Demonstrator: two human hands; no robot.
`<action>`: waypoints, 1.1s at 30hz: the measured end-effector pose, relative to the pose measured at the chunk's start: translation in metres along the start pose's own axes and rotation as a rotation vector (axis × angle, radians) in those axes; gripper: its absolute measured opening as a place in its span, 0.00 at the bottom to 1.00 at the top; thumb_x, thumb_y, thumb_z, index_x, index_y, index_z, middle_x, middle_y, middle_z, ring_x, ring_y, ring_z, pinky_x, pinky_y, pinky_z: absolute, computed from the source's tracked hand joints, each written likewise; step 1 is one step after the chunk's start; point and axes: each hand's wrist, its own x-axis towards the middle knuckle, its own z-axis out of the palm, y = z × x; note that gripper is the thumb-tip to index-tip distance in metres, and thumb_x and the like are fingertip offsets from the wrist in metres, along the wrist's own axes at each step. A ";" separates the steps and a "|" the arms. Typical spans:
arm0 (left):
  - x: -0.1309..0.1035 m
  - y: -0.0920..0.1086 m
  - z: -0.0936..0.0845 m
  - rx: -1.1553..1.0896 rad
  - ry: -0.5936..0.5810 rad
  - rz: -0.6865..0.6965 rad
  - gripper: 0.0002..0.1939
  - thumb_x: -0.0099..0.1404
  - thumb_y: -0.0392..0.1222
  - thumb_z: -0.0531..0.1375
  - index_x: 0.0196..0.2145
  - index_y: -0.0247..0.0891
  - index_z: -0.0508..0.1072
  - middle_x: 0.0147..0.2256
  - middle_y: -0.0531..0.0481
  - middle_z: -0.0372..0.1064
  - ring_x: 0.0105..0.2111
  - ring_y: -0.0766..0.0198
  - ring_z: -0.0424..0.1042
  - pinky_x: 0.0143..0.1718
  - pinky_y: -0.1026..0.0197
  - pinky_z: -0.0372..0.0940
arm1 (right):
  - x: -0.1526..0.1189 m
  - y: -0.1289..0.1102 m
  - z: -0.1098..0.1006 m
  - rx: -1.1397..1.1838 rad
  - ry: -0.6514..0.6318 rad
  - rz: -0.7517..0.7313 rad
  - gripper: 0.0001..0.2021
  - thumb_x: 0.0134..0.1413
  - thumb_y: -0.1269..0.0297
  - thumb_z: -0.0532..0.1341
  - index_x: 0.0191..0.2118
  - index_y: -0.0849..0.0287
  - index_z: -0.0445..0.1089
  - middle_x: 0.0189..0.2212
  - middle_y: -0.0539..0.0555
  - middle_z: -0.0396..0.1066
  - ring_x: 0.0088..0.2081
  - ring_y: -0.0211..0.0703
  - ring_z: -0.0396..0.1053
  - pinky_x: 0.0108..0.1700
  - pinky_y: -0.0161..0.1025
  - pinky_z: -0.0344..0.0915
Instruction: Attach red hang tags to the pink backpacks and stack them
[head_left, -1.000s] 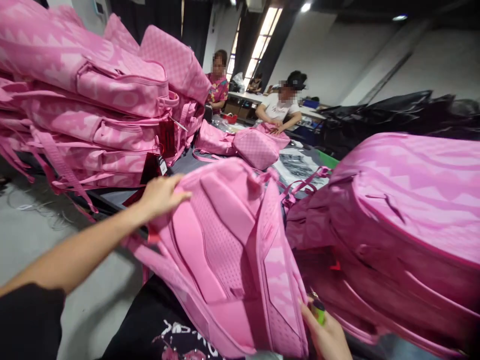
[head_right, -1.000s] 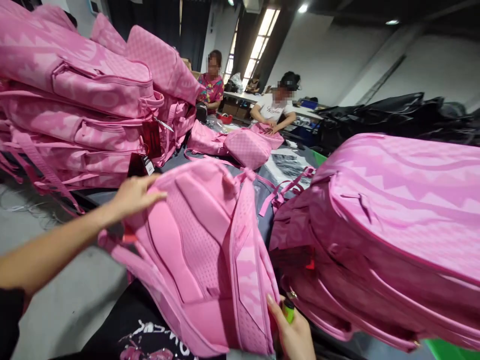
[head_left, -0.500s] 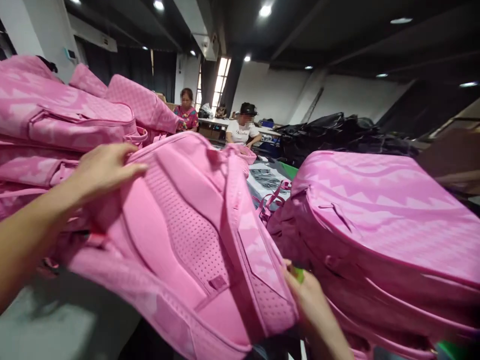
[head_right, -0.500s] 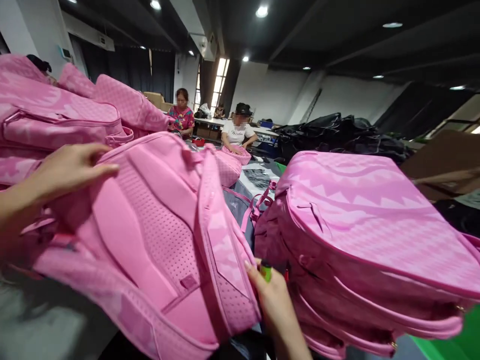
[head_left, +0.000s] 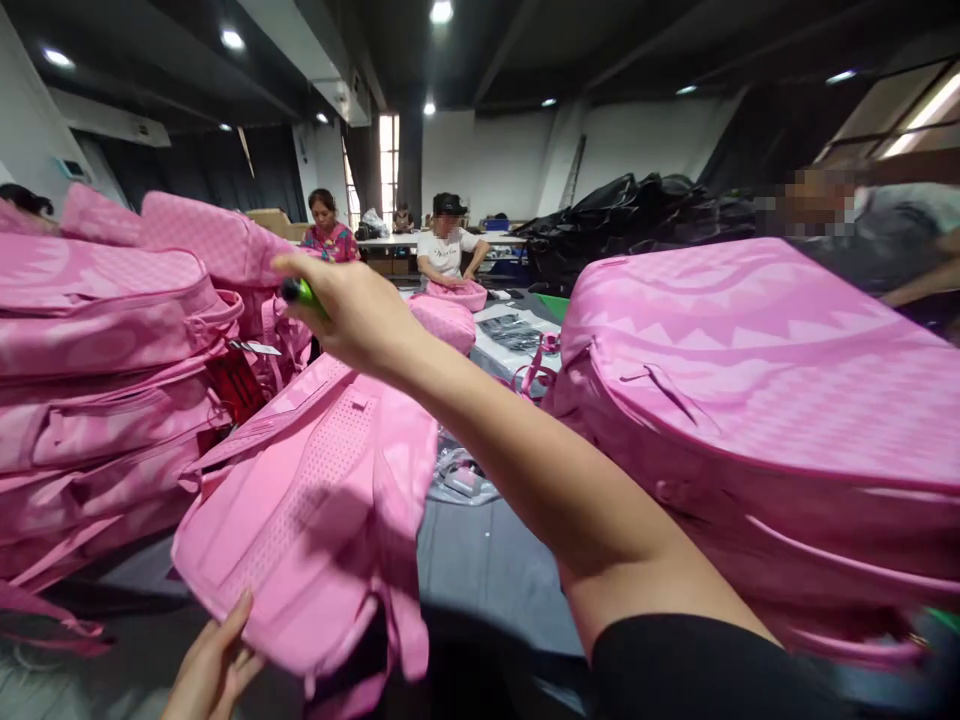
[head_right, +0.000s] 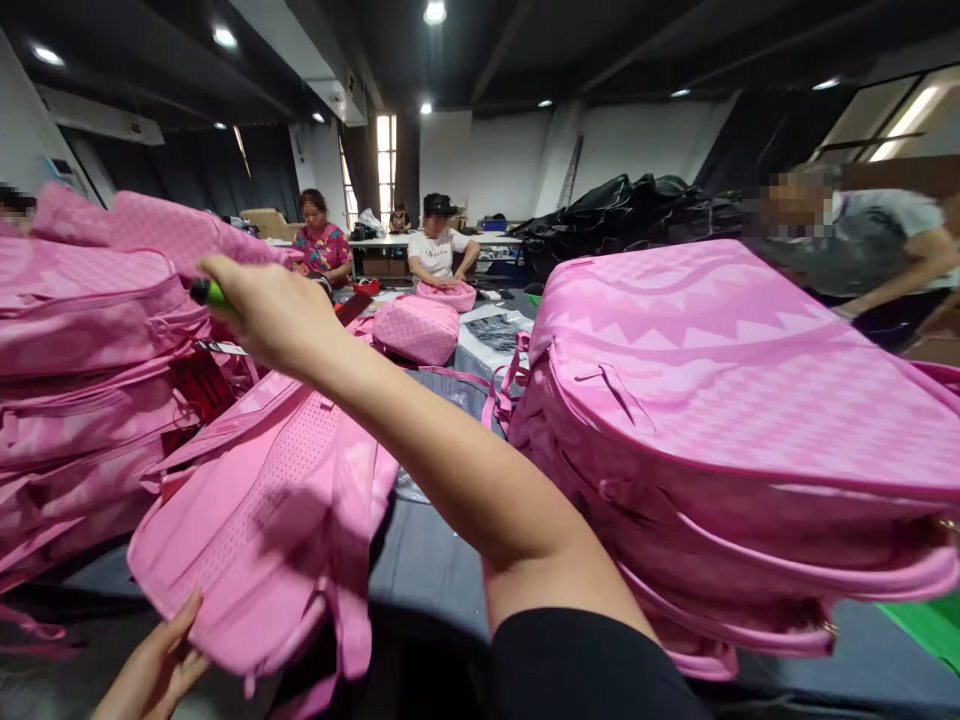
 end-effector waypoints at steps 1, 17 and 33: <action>0.008 0.010 0.009 -0.129 -0.004 -0.085 0.23 0.65 0.62 0.51 0.26 0.44 0.73 0.23 0.45 0.75 0.32 0.47 0.79 0.40 0.37 0.71 | -0.026 0.006 0.007 0.016 -0.031 -0.001 0.20 0.65 0.67 0.53 0.61 0.57 0.62 0.47 0.48 0.73 0.49 0.42 0.71 0.53 0.44 0.64; 0.120 0.062 0.097 0.683 0.116 0.869 0.27 0.62 0.45 0.55 0.59 0.44 0.65 0.55 0.39 0.70 0.49 0.40 0.71 0.49 0.39 0.64 | -0.304 0.134 0.159 -0.269 -0.354 0.666 0.23 0.53 0.79 0.57 0.52 0.53 0.72 0.64 0.52 0.62 0.60 0.48 0.64 0.49 0.42 0.69; 0.098 0.185 0.026 -0.315 0.457 0.306 0.18 0.62 0.55 0.62 0.39 0.37 0.77 0.35 0.47 0.76 0.36 0.59 0.73 0.41 0.58 0.68 | -0.342 0.071 0.182 0.576 0.068 0.866 0.32 0.50 0.52 0.59 0.60 0.64 0.66 0.56 0.64 0.69 0.58 0.62 0.66 0.60 0.57 0.63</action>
